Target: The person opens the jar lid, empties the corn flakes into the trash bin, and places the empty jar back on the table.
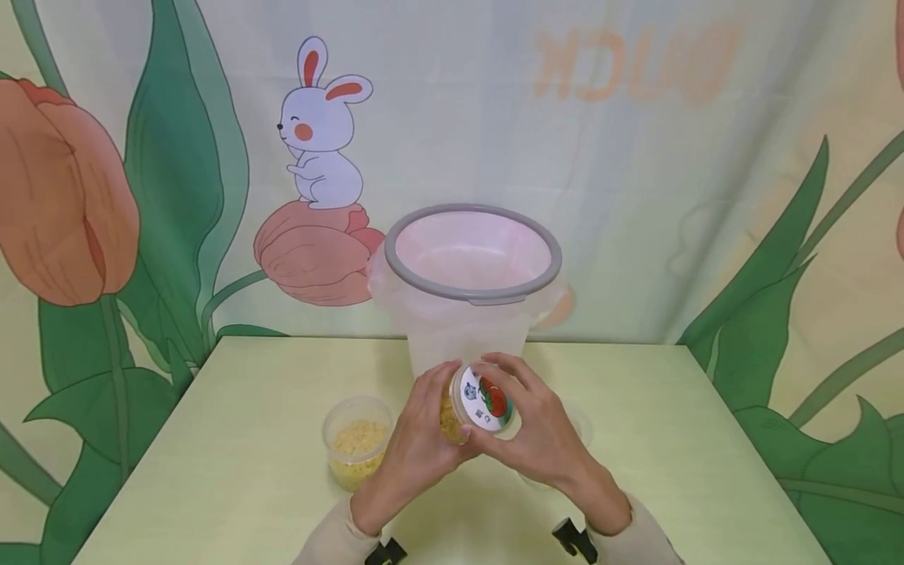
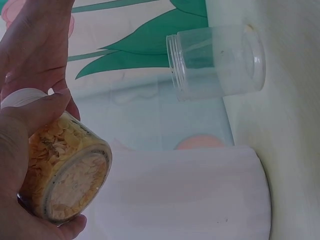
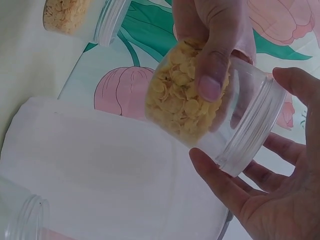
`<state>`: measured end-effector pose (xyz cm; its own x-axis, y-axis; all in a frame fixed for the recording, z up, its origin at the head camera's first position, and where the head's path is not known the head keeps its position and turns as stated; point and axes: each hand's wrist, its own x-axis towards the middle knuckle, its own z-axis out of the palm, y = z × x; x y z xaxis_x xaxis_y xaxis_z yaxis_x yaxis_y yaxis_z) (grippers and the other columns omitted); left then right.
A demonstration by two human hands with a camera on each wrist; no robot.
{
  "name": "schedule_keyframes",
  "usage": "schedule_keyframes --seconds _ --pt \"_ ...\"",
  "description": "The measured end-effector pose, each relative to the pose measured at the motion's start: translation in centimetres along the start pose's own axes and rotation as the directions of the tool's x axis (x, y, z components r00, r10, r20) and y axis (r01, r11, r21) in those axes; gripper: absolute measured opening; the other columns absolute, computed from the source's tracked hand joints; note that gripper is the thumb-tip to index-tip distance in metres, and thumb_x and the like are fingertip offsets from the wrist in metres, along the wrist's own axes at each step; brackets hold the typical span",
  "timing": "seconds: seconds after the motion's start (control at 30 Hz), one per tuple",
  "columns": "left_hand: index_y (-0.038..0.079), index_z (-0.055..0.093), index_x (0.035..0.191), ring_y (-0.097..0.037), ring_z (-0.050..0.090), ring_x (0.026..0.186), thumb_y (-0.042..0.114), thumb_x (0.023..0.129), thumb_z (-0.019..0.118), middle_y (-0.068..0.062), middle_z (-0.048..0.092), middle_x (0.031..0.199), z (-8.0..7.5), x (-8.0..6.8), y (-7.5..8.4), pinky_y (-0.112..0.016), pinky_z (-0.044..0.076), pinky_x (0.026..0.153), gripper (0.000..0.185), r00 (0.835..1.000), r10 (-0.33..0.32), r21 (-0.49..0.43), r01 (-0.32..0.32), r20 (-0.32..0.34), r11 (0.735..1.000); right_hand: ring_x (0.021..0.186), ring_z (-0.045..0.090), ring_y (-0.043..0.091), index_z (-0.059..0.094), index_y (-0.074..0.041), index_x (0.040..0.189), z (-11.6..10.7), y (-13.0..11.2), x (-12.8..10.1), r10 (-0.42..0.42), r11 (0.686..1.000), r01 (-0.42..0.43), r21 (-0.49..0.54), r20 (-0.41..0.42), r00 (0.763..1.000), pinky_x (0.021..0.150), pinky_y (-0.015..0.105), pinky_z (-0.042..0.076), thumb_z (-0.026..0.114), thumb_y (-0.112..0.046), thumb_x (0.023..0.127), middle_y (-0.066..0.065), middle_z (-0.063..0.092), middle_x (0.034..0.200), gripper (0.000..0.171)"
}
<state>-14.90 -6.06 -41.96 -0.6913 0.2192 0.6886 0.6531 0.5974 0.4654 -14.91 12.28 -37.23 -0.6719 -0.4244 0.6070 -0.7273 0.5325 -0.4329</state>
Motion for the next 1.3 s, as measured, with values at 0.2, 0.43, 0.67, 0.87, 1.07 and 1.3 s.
schedule_keyframes --seconds 0.2,0.43,0.67,0.87,1.07,1.3 --pt "0.005 0.04 0.142 -0.024 0.051 0.123 0.028 0.064 0.092 -0.01 0.051 0.136 0.0 -0.2 0.0 -0.042 0.053 0.098 0.097 1.0 0.001 0.0 -0.001 -0.011 1.0 0.12 0.058 0.019 0.053 -0.023 0.138 0.0 0.0 -0.1 0.016 1.0 -0.016 0.003 0.051 0.999 0.091 0.038 0.057 0.077 -0.044 0.079 0.004 0.05 0.142 0.067" --pt "0.004 0.042 0.141 -0.023 0.051 0.121 0.027 0.062 0.092 -0.01 0.051 0.135 -0.2 -0.3 -0.2 -0.04 0.055 0.096 0.096 0.999 0.03 0.044 -0.028 -0.043 0.999 0.118 0.058 0.018 0.048 -0.022 0.141 -0.4 -0.3 0.3 0.009 1.0 -0.008 -0.013 0.067 0.998 0.088 0.036 0.057 0.076 -0.045 0.08 0.001 0.048 0.143 0.071" --pt "0.008 0.042 0.141 -0.022 0.051 0.121 0.029 0.057 0.096 -0.009 0.052 0.134 -0.4 -0.4 -0.4 -0.039 0.053 0.099 0.102 0.997 0.057 0.131 -0.049 -0.055 0.99 0.101 0.062 0.013 0.046 -0.026 0.143 -0.9 -0.9 0.9 0.104 0.994 -0.101 -0.03 0.107 0.989 0.066 0.021 0.055 0.07 -0.048 0.083 -0.002 0.047 0.144 0.068" --pt "0.006 0.045 0.139 -0.024 0.052 0.121 0.029 0.055 0.096 -0.01 0.053 0.134 -0.4 -0.5 -0.8 -0.039 0.05 0.103 0.102 0.993 0.091 0.215 -0.074 -0.072 0.974 0.096 0.063 0.013 0.044 -0.026 0.145 -0.7 -1.2 1.2 0.156 0.988 -0.151 -0.043 0.164 0.974 0.064 0.017 0.052 0.067 -0.056 0.084 -0.002 0.048 0.144 0.071" --pt "0.006 0.045 0.138 -0.026 0.052 0.121 0.028 0.057 0.094 -0.01 0.054 0.132 -0.6 -0.7 -0.9 -0.038 0.047 0.105 0.097 0.992 0.116 0.273 -0.096 -0.058 0.957 0.096 0.064 0.013 0.047 -0.022 0.144 -0.3 -1.3 1.1 0.132 0.991 -0.123 -0.061 0.176 0.976 0.069 0.021 0.054 0.068 -0.057 0.083 -0.002 0.051 0.141 0.073" --pt "0.005 0.046 0.137 -0.026 0.053 0.121 0.028 0.056 0.094 -0.01 0.055 0.131 -0.7 -0.8 -0.9 -0.038 0.047 0.105 0.097 0.987 0.145 0.285 -0.121 -0.064 0.951 0.101 0.064 0.012 0.05 -0.021 0.141 -0.2 -1.4 1.1 0.088 0.995 -0.079 -0.064 0.149 0.985 0.077 0.026 0.056 0.071 -0.055 0.082 -0.002 0.054 0.137 0.071"
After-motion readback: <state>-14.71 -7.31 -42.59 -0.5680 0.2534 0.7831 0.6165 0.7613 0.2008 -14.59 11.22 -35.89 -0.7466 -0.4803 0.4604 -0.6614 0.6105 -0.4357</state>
